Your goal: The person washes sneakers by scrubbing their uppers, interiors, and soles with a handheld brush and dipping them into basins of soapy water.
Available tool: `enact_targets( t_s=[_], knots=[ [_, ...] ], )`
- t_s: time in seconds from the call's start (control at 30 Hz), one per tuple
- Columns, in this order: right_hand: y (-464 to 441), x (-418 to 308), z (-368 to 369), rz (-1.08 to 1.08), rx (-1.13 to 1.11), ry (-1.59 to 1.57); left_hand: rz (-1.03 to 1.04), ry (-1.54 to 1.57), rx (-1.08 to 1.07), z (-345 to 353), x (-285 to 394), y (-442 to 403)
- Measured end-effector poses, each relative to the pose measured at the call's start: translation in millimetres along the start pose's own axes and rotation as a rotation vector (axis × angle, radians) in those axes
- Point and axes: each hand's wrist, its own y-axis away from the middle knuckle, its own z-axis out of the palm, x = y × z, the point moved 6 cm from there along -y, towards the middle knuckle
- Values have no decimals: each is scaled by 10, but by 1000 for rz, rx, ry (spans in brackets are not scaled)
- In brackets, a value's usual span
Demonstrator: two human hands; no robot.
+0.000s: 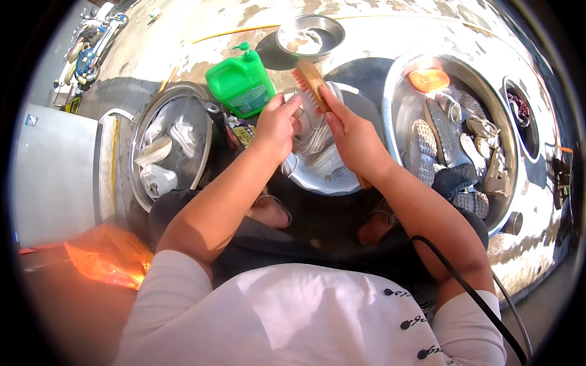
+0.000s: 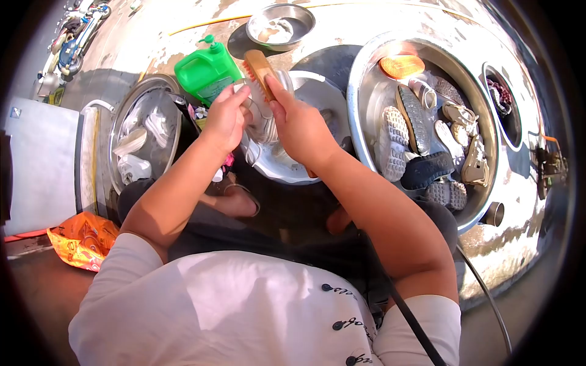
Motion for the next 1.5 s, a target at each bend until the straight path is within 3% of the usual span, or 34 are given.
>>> enact_targets(
  t_s=[0.07, 0.27, 0.4, 0.43, 0.53, 0.57, 0.63, 0.7, 0.77, 0.83, 0.9, 0.97, 1.0, 1.07, 1.27, 1.37, 1.5],
  knots=[
    [-211, 154, -134, 73, -70, 37, 13, -248, -91, 85, -177, 68],
    [17, 48, -122, 87, -170, 56, 23, -208, -103, 46, -79, 16],
    [193, -94, -42, 364, -232, -59, 79, -306, -34, 25, -55, 54],
    [222, -104, -9, 279, -202, -66, 92, -218, 8, -37, -108, -28],
    [229, -46, 118, 327, -280, -66, -22, 34, 76, -11, -17, 4],
    [119, 72, 103, 108, -152, 54, -38, 57, 59, 38, -22, 26],
    [-49, 102, 19, -93, -19, 150, -45, -16, 52, 59, -148, -10],
    [-189, 227, -94, 92, -49, 160, -7, -255, -41, 113, -327, 29],
    [-249, 372, -98, 111, -104, 125, 111, -461, -22, 158, -371, 94],
    [-124, 154, -50, 92, -117, 263, 51, -188, -17, 62, -349, -32],
    [3, 48, 114, 82, -97, 174, -19, 87, 78, -76, -177, -103],
    [171, 13, 299, -233, -56, 171, 14, 403, 210, -269, -35, -258],
    [257, 77, 369, -224, -68, 287, 3, 520, 273, -376, 27, -313],
    [317, 178, 392, -266, -64, 419, -25, 573, 224, -413, 187, -349],
    [182, 358, 200, -373, 67, 377, 140, 565, 133, -285, 567, -284],
    [101, -83, 244, -392, 99, 322, 34, 566, 192, -154, 437, -159],
    [60, -433, 229, -264, 65, 305, -63, 496, 256, -91, 209, -68]
  ],
)
